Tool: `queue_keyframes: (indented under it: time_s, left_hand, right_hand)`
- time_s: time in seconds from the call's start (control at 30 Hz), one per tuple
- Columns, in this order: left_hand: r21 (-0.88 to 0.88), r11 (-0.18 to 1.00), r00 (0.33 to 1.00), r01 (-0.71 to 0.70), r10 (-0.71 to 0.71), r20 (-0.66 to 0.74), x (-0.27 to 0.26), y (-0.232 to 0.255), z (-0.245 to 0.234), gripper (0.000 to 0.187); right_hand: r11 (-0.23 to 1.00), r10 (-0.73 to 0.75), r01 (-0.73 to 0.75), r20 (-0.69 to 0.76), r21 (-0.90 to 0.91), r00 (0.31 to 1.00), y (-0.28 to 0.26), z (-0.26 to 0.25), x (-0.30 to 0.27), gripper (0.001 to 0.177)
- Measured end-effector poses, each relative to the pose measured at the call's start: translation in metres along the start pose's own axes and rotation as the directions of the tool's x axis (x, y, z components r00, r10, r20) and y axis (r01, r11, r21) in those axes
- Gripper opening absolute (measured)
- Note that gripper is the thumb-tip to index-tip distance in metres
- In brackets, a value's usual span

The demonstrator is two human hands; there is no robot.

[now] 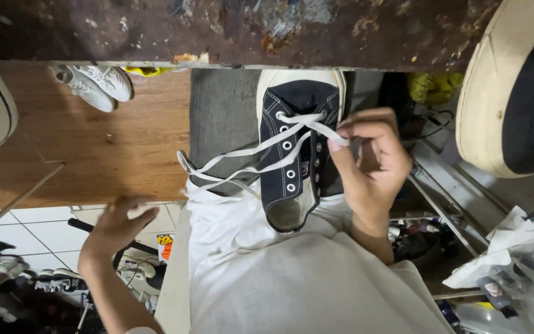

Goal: Threading shoelaces through the eyelets of a black canvas sneaker at a workbench.

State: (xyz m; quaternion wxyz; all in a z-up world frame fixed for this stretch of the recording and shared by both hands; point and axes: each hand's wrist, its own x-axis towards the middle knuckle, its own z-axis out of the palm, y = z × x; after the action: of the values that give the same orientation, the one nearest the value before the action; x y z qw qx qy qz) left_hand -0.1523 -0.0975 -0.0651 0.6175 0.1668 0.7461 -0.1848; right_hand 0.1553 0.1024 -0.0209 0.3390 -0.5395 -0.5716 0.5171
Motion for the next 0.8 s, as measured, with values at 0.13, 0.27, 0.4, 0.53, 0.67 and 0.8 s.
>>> queue_keyframes:
  time_s: [0.13, 0.27, 0.4, 0.53, 0.67, 0.8]
  left_hand:
    - [0.344, 0.674, 0.444, -0.654, 0.710, -0.546, -0.040, 0.066, 0.000, 0.025]
    - [0.234, 0.343, 0.168, -0.910, 0.820, -0.548, -0.068, 0.145, 0.019, 0.015]
    - [0.360, 0.168, -0.053, -0.918, 0.847, -0.530, -0.072, 0.191, 0.035, 0.017]
    - [0.495, 0.243, -0.028, -0.834, 0.877, -0.479, -0.074, 0.204, 0.038, 0.018]
    - [0.478, 0.266, -0.001, -0.837, 0.873, -0.488, -0.075, 0.209, 0.044, 0.019]
    - [0.414, 0.254, 0.009, -0.874, 0.860, -0.510, -0.083, 0.210, 0.044, 0.009]
  right_hand:
    - [0.989, -0.115, 0.111, -0.038, -0.095, 0.993, 0.000, -0.001, -0.001, 0.012]
    - [0.980, -0.192, 0.191, -0.024, -0.060, 0.981, 0.000, 0.000, -0.001, 0.013]
    - [0.975, -0.197, 0.187, -0.078, -0.121, 0.977, -0.005, -0.001, -0.001, 0.012]
    - [0.979, -0.173, 0.166, -0.051, -0.117, 0.984, -0.005, -0.001, 0.000, 0.012]
    - [0.996, -0.093, 0.093, -0.011, -0.014, 0.996, -0.008, 0.000, -0.003, 0.013]
    - [0.986, -0.010, 0.003, 0.041, 0.166, 0.999, 0.003, -0.006, -0.006, 0.020]
